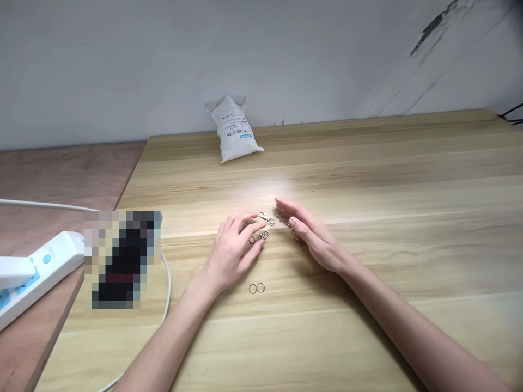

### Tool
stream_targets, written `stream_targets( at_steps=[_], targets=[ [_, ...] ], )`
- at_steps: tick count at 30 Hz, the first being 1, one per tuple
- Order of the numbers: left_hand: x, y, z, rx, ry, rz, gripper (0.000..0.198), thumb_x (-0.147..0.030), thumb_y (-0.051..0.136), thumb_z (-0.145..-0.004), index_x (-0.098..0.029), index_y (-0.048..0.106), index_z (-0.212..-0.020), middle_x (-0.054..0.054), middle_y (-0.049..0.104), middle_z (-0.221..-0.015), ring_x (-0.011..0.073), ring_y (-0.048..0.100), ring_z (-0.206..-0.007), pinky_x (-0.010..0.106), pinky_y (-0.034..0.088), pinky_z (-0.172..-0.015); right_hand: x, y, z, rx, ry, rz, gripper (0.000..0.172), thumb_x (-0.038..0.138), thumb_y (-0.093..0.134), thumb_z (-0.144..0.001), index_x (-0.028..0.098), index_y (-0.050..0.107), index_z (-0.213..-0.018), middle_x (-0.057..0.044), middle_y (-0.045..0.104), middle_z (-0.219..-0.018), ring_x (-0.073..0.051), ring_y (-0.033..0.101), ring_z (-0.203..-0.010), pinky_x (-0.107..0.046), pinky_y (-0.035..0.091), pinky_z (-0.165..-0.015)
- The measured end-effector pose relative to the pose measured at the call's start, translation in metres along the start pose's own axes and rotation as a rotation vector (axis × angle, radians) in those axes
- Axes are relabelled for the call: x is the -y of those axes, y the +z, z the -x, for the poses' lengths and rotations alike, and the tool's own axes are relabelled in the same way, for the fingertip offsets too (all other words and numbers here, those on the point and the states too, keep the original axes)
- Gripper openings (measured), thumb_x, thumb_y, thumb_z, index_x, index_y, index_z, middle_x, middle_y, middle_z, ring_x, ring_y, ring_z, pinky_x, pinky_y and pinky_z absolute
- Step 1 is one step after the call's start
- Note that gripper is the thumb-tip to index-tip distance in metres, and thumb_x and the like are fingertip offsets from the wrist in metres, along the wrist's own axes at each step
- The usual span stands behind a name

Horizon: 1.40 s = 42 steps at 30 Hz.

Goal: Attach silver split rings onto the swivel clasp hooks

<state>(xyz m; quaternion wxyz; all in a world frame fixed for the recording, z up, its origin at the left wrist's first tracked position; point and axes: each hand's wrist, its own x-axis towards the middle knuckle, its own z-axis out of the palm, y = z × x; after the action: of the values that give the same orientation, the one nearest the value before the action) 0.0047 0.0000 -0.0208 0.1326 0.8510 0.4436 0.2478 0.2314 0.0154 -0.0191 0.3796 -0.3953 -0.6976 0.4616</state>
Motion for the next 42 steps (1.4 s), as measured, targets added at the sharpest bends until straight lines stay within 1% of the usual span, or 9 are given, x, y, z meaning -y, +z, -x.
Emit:
stream_targets(
  at_steps=[5,10,15,24,29,32,36,39,42],
  targets=[
    [0.000,0.000,0.001,0.066,0.067,-0.056,0.033,-0.027,0.054,-0.094,-0.023,0.056,-0.126,0.012,0.048,-0.140,0.0278,0.042,-0.131,0.048,0.042,-0.104,0.003,-0.013,-0.002,-0.135,-0.164,0.267,0.032,0.027,0.041,-0.100,0.026,0.056,-0.129,-0.009,0.058,-0.134,-0.022,0.052,-0.127,-0.046,0.043,-0.107],
    [-0.007,0.001,-0.002,0.174,0.187,-0.151,0.043,-0.036,0.051,-0.095,-0.024,0.048,-0.137,0.010,0.040,-0.152,0.0276,0.034,-0.141,0.052,0.030,-0.114,0.002,-0.030,0.010,0.029,-0.232,0.599,0.027,0.023,0.046,-0.097,0.020,0.061,-0.120,-0.013,0.060,-0.130,-0.024,0.058,-0.118,-0.044,0.049,-0.098],
    [-0.009,0.003,-0.005,0.134,0.134,-0.147,0.043,-0.036,0.050,-0.096,-0.020,0.048,-0.136,0.009,0.051,-0.144,0.0260,0.039,-0.139,0.050,0.029,-0.115,-0.012,-0.040,0.028,0.080,-0.202,0.845,0.029,0.023,0.048,-0.096,0.023,0.059,-0.123,-0.011,0.058,-0.135,-0.028,0.050,-0.128,-0.049,0.047,-0.096],
    [0.001,0.005,-0.003,-0.009,-0.009,-0.135,0.030,-0.028,0.054,-0.094,-0.019,0.055,-0.122,0.011,0.059,-0.117,0.0285,0.047,-0.127,0.047,0.043,-0.101,-0.020,-0.058,0.022,0.015,-0.145,0.857,0.026,0.027,0.048,-0.096,0.022,0.058,-0.120,-0.013,0.058,-0.130,-0.028,0.056,-0.117,-0.047,0.049,-0.093],
    [-0.001,0.008,-0.009,0.024,0.031,-0.167,0.042,-0.034,0.054,-0.094,-0.021,0.049,-0.134,0.013,0.052,-0.136,0.0294,0.042,-0.134,0.048,0.043,-0.102,-0.007,-0.074,0.049,-0.008,-0.090,0.832,0.028,0.027,0.048,-0.097,0.021,0.057,-0.122,-0.013,0.060,-0.124,-0.027,0.060,-0.110,-0.045,0.052,-0.089],
    [-0.006,0.009,-0.014,0.063,0.110,-0.205,0.043,-0.036,0.051,-0.096,-0.021,0.048,-0.136,0.012,0.047,-0.146,0.0285,0.040,-0.138,0.051,0.037,-0.108,-0.001,-0.063,0.075,-0.013,-0.090,0.845,0.030,0.024,0.048,-0.096,0.021,0.056,-0.124,-0.013,0.058,-0.127,-0.027,0.058,-0.114,-0.046,0.052,-0.090],
    [-0.012,0.009,-0.012,0.100,0.170,-0.203,0.037,-0.034,0.051,-0.096,-0.022,0.053,-0.131,0.006,0.054,-0.142,0.0263,0.043,-0.137,0.051,0.031,-0.113,0.004,-0.029,0.103,-0.006,-0.144,0.932,0.039,0.021,0.051,-0.093,0.018,0.052,-0.132,-0.015,0.053,-0.138,-0.031,0.048,-0.128,-0.051,0.048,-0.097],
    [-0.016,0.008,-0.009,0.077,0.166,-0.199,0.036,-0.032,0.053,-0.095,-0.020,0.056,-0.128,0.007,0.058,-0.137,0.0268,0.047,-0.133,0.049,0.032,-0.112,0.009,-0.009,0.113,0.039,-0.164,0.971,0.045,0.021,0.052,-0.092,0.016,0.048,-0.136,-0.015,0.050,-0.143,-0.030,0.045,-0.133,-0.051,0.044,-0.104],
    [-0.017,0.010,-0.009,0.073,0.156,-0.209,0.037,-0.032,0.052,-0.095,-0.020,0.056,-0.129,0.009,0.055,-0.140,0.0270,0.046,-0.133,0.049,0.033,-0.112,0.012,-0.007,0.113,0.052,-0.149,0.965,0.042,0.022,0.051,-0.092,0.017,0.051,-0.133,-0.014,0.050,-0.143,-0.030,0.046,-0.132,-0.050,0.045,-0.104]
  ],
)
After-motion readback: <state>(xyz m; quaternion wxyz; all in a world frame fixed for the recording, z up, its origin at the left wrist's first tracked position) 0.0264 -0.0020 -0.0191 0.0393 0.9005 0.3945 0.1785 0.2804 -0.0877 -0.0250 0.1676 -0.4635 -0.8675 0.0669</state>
